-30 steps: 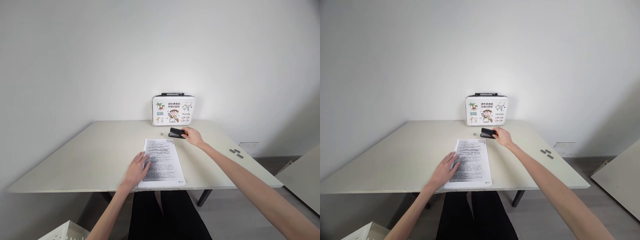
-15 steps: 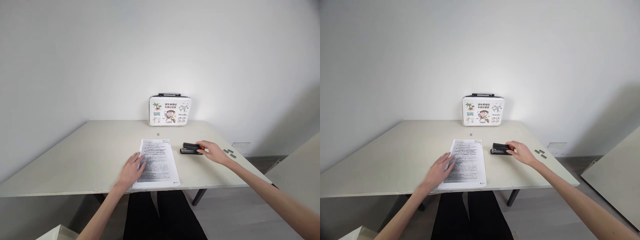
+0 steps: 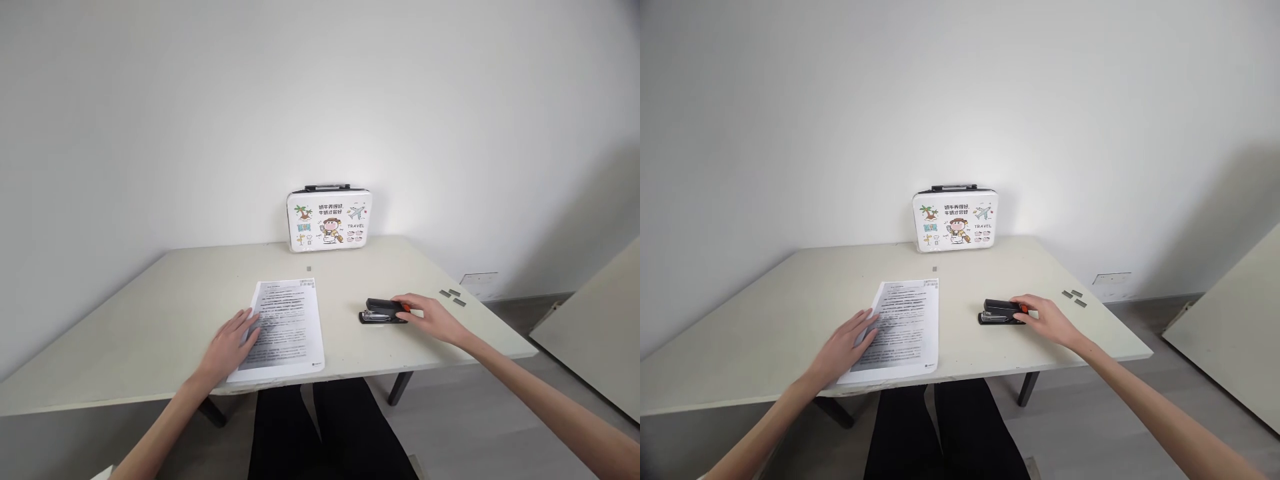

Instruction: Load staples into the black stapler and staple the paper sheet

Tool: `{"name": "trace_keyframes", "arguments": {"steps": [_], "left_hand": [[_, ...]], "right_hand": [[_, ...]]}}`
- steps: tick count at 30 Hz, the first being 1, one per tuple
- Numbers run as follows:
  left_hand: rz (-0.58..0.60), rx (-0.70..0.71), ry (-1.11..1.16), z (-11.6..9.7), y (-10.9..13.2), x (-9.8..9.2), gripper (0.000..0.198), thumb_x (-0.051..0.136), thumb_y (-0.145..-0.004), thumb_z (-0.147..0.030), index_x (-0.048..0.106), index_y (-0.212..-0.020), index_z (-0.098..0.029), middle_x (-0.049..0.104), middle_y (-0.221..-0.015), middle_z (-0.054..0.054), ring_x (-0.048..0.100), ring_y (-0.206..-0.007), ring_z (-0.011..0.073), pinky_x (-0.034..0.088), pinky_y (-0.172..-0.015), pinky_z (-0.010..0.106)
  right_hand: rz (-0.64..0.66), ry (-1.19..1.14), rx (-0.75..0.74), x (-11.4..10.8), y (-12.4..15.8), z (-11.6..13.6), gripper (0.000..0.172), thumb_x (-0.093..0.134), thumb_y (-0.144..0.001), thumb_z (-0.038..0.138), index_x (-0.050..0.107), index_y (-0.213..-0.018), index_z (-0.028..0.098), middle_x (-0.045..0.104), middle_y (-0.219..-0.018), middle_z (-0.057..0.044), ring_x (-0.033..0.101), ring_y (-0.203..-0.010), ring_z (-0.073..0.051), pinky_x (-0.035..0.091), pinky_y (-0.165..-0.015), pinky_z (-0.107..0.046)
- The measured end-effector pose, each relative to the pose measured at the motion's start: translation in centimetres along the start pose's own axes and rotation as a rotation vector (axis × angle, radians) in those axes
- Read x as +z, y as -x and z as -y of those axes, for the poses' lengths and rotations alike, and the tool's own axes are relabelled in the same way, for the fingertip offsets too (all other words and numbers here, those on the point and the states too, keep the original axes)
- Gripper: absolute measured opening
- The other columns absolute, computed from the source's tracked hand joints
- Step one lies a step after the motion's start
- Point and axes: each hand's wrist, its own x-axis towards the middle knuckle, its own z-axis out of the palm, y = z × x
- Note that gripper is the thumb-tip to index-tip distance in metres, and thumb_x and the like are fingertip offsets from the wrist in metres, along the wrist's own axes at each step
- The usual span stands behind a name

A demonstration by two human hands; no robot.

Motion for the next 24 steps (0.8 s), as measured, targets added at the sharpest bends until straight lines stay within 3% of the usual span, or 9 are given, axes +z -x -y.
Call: {"name": "trace_keyframes", "arguments": {"steps": [7,17,20,24], "left_hand": [[-0.002,0.007,0.005,2.5,0.0,-1.1,0.051,0.043,-0.104,-0.054,0.061,-0.148,-0.033,0.053,-0.159,0.003,0.044,-0.151,0.0316,0.038,-0.123,0.056],[0.045,-0.012,-0.065,5.2,0.4,-2.5,0.058,0.037,-0.104,-0.061,0.059,-0.149,-0.031,0.054,-0.158,0.002,0.045,-0.150,0.0316,0.040,-0.122,0.054],[-0.034,0.022,-0.046,3.9,-0.1,-2.9,0.060,0.036,-0.103,-0.064,0.063,-0.142,-0.028,0.061,-0.151,0.005,0.053,-0.144,0.0313,0.042,-0.121,0.053],[-0.064,0.133,0.061,-1.0,-1.7,-2.9,0.050,0.039,-0.103,-0.060,0.072,-0.125,-0.029,0.071,-0.136,0.004,0.062,-0.133,0.0285,0.046,-0.119,0.048]], "right_hand": [[-0.127,-0.243,0.188,1.5,1.7,-0.4,0.052,0.041,-0.101,0.067,0.070,-0.125,0.030,0.070,-0.139,-0.008,0.060,-0.133,-0.032,0.047,-0.115,-0.047],[-0.262,-0.322,0.258,2.8,1.3,-1.0,0.045,0.042,-0.103,0.060,0.071,-0.120,0.030,0.071,-0.137,-0.007,0.062,-0.131,-0.029,0.049,-0.112,-0.045],[-0.297,-0.329,0.247,3.2,1.1,-0.8,0.046,0.040,-0.103,0.060,0.071,-0.117,0.028,0.072,-0.134,-0.007,0.063,-0.129,-0.028,0.050,-0.110,-0.044],[-0.303,-0.325,0.222,3.4,0.8,-0.6,0.045,0.040,-0.102,0.059,0.070,-0.115,0.027,0.073,-0.130,-0.008,0.064,-0.126,-0.028,0.051,-0.108,-0.042]]}}
